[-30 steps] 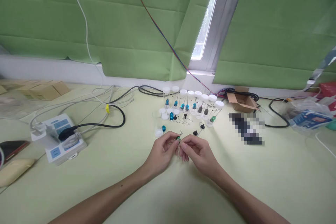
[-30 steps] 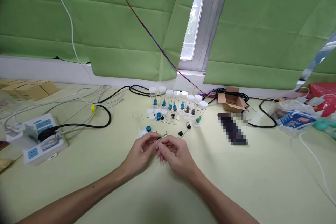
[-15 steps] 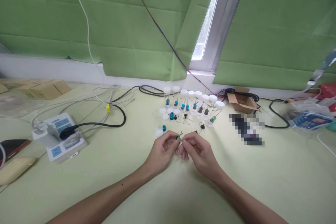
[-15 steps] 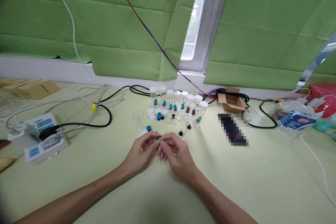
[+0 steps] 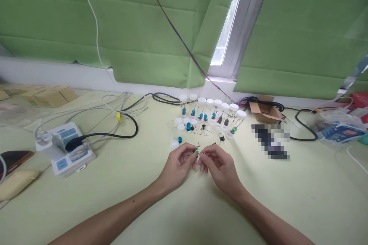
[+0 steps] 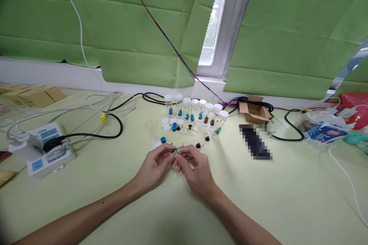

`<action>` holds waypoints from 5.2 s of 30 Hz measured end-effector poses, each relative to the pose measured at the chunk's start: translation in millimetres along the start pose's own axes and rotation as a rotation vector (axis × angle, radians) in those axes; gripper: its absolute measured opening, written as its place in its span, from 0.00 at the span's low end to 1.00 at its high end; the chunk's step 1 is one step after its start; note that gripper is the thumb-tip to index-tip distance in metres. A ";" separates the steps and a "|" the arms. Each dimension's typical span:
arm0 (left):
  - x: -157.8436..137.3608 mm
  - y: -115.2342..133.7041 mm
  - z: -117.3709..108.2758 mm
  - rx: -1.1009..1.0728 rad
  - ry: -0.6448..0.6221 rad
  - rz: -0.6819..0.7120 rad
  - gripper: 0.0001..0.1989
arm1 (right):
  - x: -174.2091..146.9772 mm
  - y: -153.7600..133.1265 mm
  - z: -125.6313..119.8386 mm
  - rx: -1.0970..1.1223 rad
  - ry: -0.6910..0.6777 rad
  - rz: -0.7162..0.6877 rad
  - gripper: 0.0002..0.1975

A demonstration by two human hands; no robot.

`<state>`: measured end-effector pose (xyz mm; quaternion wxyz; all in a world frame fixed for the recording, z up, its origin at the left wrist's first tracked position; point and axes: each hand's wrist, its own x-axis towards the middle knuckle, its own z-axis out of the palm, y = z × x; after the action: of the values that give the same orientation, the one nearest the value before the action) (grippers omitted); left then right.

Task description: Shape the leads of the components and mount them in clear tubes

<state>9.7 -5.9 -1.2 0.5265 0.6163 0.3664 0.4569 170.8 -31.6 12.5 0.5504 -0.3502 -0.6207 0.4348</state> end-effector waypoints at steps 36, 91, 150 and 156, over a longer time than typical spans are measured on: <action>-2.9 -0.8 -4.1 0.400 0.205 0.320 0.04 | 13.8 3.6 -9.8 0.464 0.049 0.658 0.17; -6.2 0.3 -2.8 0.493 0.037 0.335 0.06 | 16.5 9.5 -13.9 0.555 0.235 0.571 0.24; -1.4 5.0 -2.0 0.507 0.082 0.149 0.03 | 24.7 25.1 -30.5 -0.557 0.050 -0.048 0.11; -1.3 6.4 -1.2 0.512 0.072 0.140 0.02 | 24.9 24.9 -27.6 -0.537 0.016 -0.051 0.10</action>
<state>7.9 -7.8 4.9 0.3073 0.7367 0.4447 0.4063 193.4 4.8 -0.7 0.4536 -0.4713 -0.7181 0.2375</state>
